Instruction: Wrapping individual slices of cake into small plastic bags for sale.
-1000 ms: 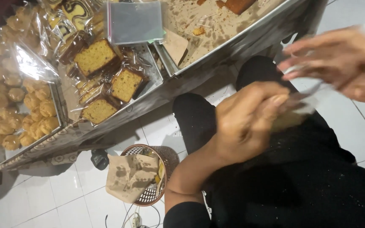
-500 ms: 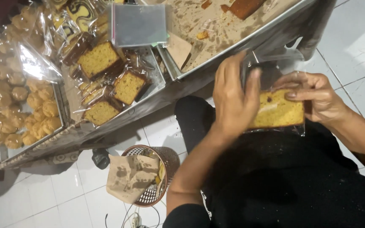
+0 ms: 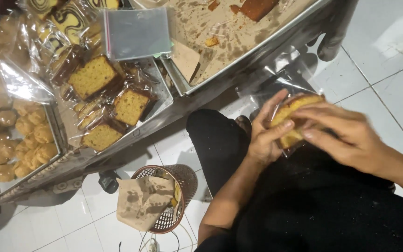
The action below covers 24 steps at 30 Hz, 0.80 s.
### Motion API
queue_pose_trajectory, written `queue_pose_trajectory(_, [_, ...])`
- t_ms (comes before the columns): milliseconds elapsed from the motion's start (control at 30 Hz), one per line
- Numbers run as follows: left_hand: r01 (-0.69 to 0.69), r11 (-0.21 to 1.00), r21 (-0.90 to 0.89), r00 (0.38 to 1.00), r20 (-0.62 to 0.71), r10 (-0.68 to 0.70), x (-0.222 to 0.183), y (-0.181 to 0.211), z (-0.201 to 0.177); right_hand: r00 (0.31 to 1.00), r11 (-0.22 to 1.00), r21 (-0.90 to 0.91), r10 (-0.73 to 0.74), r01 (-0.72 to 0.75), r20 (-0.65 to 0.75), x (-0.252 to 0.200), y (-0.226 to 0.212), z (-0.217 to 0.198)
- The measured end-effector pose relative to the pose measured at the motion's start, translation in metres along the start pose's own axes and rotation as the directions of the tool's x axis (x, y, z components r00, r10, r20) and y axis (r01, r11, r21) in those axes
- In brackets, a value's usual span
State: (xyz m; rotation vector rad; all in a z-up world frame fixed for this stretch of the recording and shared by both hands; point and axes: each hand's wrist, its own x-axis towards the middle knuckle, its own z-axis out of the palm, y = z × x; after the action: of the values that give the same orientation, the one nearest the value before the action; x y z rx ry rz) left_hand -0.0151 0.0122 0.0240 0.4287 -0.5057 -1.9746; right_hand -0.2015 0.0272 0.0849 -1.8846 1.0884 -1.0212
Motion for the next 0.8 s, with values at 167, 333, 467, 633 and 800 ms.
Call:
queue_pose_trajectory(167, [0.124,0.992,0.018,0.986,0.111,-0.126,0.002,-0.006,-0.018,0.966,0.959,-0.28,-0.112,0.044,-0.232,-0.004,0.058,-0.029])
queue_pose_trajectory(333, [0.063,0.942,0.331,0.998,-0.007,-0.064,0.019,-0.037,-0.054,0.84,0.586,0.72,0.542,-0.371,-0.008,-0.024,0.127,0.003])
queue_pose_trajectory(467, [0.156,0.863,0.481,0.953,-0.302,-0.004,0.034,-0.059,-0.075,0.803,0.625,0.655,0.594,-0.425,-0.046,-0.044,0.15,0.015])
queue_pose_trajectory(633, [-0.053,0.799,0.6,0.937,-0.247,0.248,0.039,-0.07,-0.082,0.825,0.77,0.446,0.554,-0.455,-0.115,-0.043,0.135,0.009])
queue_pose_trajectory(800, [-0.095,0.853,0.513,0.956,-0.192,0.222,0.045,-0.078,-0.087,0.966,0.936,-0.345,-0.03,-0.063,-0.257,-0.021,0.12,-0.001])
